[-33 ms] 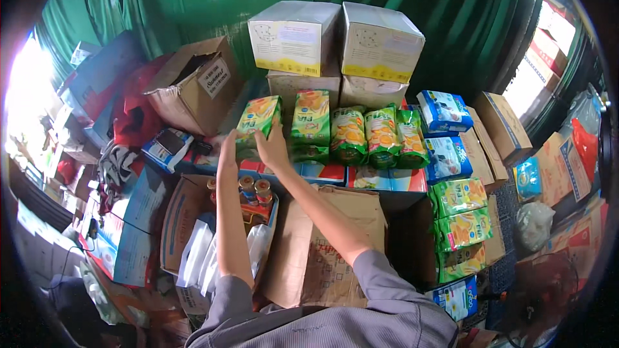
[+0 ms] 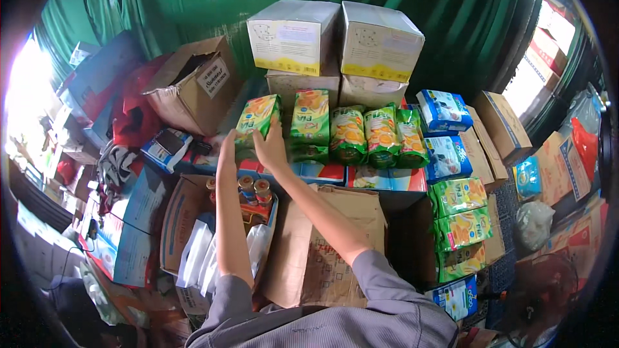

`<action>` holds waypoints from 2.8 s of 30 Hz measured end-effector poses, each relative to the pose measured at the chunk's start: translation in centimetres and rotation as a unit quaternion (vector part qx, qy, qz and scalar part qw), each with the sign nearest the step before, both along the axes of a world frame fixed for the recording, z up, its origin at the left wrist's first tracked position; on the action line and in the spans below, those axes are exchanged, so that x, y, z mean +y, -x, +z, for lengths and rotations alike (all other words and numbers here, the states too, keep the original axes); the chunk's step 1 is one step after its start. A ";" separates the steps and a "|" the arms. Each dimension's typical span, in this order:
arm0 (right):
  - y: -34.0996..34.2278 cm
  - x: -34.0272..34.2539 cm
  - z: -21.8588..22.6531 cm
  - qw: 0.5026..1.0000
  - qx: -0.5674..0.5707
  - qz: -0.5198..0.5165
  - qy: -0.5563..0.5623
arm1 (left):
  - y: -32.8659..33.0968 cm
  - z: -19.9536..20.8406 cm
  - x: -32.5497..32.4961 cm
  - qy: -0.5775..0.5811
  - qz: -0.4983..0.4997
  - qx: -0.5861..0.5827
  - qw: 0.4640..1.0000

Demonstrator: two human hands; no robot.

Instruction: Organize various packaged goods like snacks and wet wipes into boxes in a storage area.

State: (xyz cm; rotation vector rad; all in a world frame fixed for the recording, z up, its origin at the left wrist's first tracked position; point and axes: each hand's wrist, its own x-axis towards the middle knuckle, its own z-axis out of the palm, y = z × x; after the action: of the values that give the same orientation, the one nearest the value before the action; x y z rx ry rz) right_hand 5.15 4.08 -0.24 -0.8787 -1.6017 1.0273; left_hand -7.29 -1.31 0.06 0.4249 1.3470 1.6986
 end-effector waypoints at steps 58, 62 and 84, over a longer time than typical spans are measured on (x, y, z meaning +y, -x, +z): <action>-42.4 -14.1 -8.4 0.766 0.225 -0.601 0.017 | -45.9 -0.8 3.5 -0.192 -0.267 0.409 0.851; -39.1 -12.9 -5.5 0.791 0.279 -0.544 0.031 | -40.0 3.0 1.6 -0.190 -0.165 0.429 0.868; -14.6 4.4 2.9 0.982 0.122 -0.009 0.145 | -9.1 6.2 -1.4 0.024 0.216 0.517 0.828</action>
State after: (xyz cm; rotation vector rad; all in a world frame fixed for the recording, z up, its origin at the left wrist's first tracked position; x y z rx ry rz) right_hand 19.79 8.48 2.62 -0.9170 -1.2556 1.3250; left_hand 1.83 -2.76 6.30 1.2000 2.3969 1.8360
